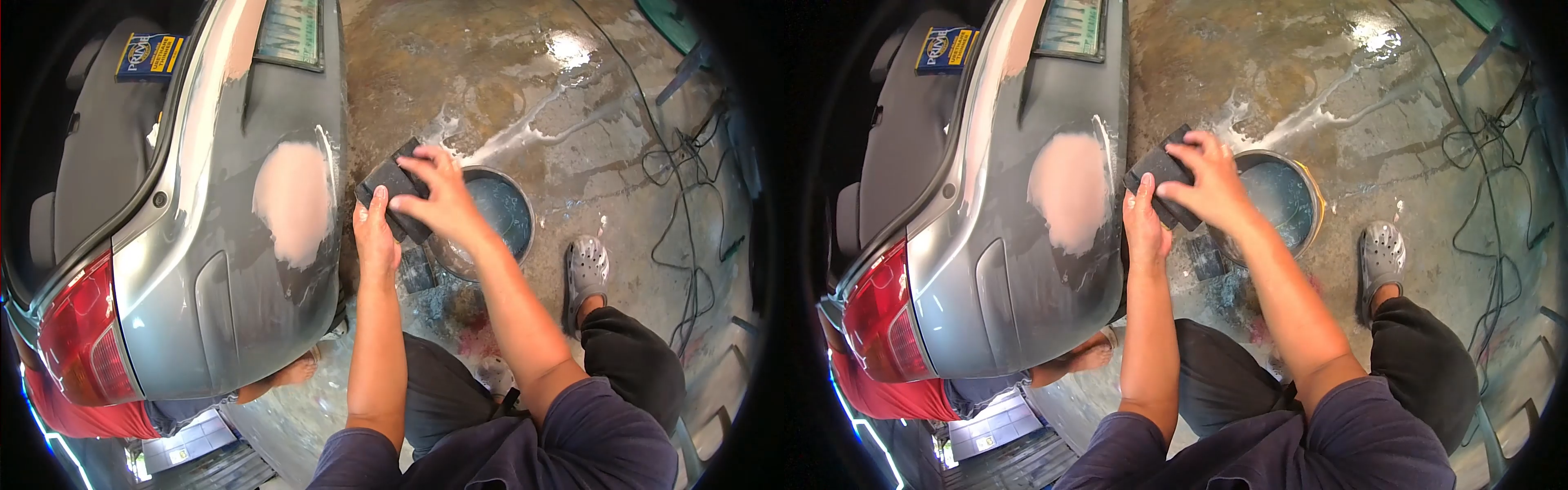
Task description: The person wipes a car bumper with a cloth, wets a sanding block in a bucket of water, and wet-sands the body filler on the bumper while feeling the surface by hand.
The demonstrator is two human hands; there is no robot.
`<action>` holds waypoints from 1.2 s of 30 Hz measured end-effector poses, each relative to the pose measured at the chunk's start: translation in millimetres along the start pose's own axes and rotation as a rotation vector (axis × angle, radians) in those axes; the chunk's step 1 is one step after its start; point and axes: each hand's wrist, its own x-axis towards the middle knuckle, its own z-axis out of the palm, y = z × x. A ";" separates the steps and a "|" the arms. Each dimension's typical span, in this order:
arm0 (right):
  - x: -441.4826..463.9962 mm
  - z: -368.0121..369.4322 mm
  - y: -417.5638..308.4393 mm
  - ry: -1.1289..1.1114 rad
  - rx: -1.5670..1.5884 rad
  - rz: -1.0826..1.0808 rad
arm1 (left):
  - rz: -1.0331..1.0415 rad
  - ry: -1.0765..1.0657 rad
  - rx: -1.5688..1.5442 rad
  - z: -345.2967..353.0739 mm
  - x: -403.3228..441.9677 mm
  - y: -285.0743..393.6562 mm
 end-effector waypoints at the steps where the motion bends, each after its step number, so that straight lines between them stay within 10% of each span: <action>1: 4.3 -2.3 9.9 0.093 0.039 0.038 | -0.049 0.002 -0.054 -2.1 -1.5 3.3; 4: 12.9 -15.6 23.4 0.134 0.530 0.382 | -0.182 -0.102 -0.157 -7.4 -6.1 10.1; 5: 15.2 -30.2 27.8 -0.193 0.814 0.497 | -0.183 -0.130 -0.131 -5.2 -5.5 8.2; 12: -11.7 -6.3 5.9 0.020 -0.401 -0.185 | -0.137 0.007 0.938 3.1 29.1 -21.4; 15: -17.1 3.1 11.9 0.078 -0.427 0.048 | -0.229 -0.226 1.214 1.7 47.2 -32.9; 19: -11.6 -15.9 32.4 0.155 -0.323 0.303 | -0.457 -0.187 0.499 23.7 28.0 -49.4; 22: -1.1 -41.4 36.0 0.239 -0.095 0.358 | -0.646 -0.468 0.838 10.4 27.8 -133.6; 24: 5.3 -49.4 40.0 0.196 0.259 0.463 | 0.306 -1.361 1.704 -49.1 49.6 -336.5; 26: 0.2 -33.7 61.2 0.257 0.522 0.602 | -0.584 -0.863 1.200 -0.7 23.6 -277.2; 27: -0.2 -38.5 48.8 0.242 0.688 0.619 | -0.686 -0.769 1.096 10.8 17.3 -267.9; 34: 11.4 -47.7 71.7 0.399 0.939 0.651 | -0.634 -0.540 0.801 20.5 19.9 -106.2; 36: 13.1 -20.5 52.6 0.349 0.765 0.652 | -0.238 -0.600 0.971 -8.2 28.9 -33.6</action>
